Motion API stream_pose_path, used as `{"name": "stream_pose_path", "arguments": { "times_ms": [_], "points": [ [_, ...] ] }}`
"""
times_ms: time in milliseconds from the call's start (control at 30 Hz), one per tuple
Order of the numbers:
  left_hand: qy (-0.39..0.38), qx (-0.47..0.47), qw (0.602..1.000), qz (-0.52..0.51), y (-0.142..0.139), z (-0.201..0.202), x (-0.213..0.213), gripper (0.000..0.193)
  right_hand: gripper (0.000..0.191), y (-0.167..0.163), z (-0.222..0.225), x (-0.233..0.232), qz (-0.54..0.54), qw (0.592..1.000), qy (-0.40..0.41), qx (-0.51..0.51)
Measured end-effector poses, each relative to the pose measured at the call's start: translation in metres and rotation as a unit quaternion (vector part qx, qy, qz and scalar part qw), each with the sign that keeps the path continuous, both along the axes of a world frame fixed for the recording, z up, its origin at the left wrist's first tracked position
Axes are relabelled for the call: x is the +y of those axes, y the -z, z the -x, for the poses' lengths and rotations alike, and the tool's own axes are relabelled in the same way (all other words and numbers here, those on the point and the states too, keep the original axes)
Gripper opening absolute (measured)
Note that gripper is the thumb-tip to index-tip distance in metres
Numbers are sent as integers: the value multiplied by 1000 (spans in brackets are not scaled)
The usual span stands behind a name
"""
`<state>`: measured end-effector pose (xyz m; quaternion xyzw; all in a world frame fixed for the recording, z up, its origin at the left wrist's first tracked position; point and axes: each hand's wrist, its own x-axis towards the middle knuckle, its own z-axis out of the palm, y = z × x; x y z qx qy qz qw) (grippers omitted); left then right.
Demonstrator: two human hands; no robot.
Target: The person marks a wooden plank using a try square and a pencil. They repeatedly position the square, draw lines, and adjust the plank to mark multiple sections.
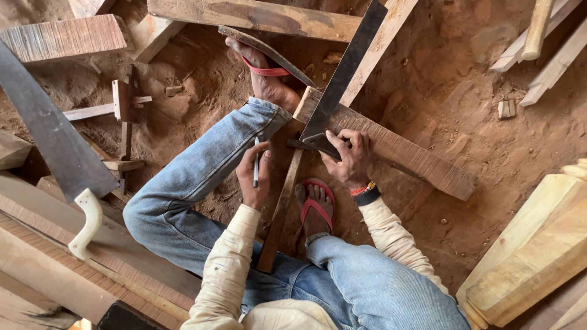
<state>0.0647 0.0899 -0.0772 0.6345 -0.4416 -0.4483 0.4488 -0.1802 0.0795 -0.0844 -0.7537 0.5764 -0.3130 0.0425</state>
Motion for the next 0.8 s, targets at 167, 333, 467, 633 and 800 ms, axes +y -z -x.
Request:
{"name": "stream_pose_path", "arguments": {
  "times_ms": [167, 333, 467, 633, 800],
  "points": [
    [21, -66, 997, 14, -1, 1, 1, 19, 60, 2, -1, -1, 21, 1000, -3, -1],
    [25, -70, 997, 9, -3, 0, -1, 19, 61, 5, 1, 0, 11, 1000, -5, -2],
    [33, -87, 995, 21, -3, 0, -1, 18, 61, 5, 1, 1, 4, 1000, -8, -13],
    [33, -89, 995, 26, -3, 1, 0, 18, 56, 2, -1, 1, 7, 1000, 7, -9],
    [51, -122, 990, 55, -3, 2, 0, 17, 55, -1, -2, 0, -1, 1000, 12, -9]
  ]
}}
